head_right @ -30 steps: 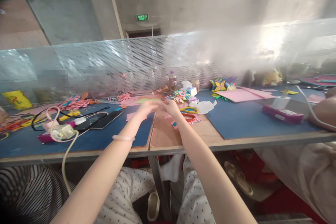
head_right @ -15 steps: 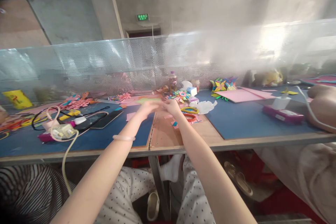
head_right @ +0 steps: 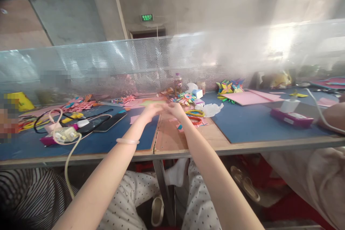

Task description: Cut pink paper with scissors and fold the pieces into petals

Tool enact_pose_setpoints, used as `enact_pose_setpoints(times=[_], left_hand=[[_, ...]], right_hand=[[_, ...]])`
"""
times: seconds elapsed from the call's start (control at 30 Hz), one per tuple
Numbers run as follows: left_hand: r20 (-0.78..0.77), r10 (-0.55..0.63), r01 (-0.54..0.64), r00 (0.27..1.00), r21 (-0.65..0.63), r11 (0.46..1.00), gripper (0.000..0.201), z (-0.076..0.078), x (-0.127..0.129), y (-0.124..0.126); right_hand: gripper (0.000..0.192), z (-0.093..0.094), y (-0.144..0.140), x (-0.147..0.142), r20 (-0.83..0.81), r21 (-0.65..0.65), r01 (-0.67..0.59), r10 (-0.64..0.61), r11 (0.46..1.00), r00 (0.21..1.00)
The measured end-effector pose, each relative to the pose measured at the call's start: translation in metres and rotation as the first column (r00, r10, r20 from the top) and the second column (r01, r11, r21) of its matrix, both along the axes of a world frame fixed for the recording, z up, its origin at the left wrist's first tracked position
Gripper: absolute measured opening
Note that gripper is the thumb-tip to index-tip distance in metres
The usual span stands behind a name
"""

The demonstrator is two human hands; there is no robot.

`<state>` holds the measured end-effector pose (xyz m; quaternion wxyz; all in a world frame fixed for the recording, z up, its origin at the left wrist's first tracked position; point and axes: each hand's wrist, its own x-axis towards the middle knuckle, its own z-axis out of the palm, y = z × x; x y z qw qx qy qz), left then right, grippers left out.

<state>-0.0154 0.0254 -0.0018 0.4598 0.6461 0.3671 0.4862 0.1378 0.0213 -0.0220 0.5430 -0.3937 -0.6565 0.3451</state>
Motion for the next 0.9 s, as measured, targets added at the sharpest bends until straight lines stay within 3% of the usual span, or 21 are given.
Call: enact_pose_setpoints(times=[0.27, 0.67, 0.9], left_hand=[[-0.020, -0.045, 0.045, 0.999, -0.008, 0.999, 0.033, -0.004, 0.000, 0.006], [-0.047, -0.029, 0.018, 0.998, -0.219, 0.976, 0.025, 0.004, 0.003, -0.003], [-0.050, -0.060, 0.049, 0.997, -0.194, 0.980, 0.036, 0.004, 0.002, -0.007]], right_hand=[[0.041, -0.004, 0.007, 0.003, -0.055, -0.026, 0.019, -0.020, 0.999, 0.998], [0.043, 0.000, 0.003, 0.001, -0.003, 0.033, 0.111, -0.111, 0.993, 0.994], [0.042, 0.000, 0.004, 0.003, 0.019, 0.074, 0.126, -0.128, 0.989, 0.992]])
